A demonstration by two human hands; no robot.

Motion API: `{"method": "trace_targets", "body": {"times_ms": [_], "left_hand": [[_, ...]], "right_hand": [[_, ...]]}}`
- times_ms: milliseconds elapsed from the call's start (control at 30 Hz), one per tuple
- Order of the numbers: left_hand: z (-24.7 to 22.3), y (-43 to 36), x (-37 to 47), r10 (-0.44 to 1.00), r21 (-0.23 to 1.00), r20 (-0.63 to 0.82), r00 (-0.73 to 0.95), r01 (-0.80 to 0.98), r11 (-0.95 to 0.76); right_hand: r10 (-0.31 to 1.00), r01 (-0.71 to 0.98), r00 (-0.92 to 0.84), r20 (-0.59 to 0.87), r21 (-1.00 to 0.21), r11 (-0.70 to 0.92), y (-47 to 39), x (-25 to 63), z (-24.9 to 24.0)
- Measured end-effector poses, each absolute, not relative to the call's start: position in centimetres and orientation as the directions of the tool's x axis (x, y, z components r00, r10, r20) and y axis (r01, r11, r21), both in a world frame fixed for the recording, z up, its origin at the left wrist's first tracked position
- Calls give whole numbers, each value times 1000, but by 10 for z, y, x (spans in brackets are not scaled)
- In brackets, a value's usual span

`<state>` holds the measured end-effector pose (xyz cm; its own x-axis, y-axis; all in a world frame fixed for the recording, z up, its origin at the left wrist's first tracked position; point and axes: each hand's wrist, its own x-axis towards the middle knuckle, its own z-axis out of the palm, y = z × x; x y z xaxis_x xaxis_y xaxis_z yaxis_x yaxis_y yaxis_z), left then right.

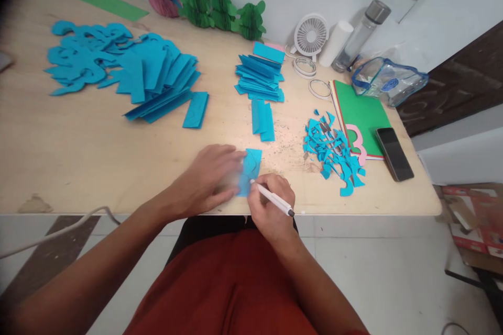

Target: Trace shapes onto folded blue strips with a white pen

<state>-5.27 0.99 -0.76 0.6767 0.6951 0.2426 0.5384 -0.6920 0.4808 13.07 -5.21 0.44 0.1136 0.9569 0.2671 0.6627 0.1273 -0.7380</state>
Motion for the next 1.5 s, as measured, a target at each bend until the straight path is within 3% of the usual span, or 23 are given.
{"method": "trace_targets", "body": {"times_ms": [1500], "left_hand": [[-9, 10, -52, 693, 466, 236, 681, 546, -696]], "right_hand": [[962, 652, 42, 271, -737, 180, -53, 122, 3]]}}
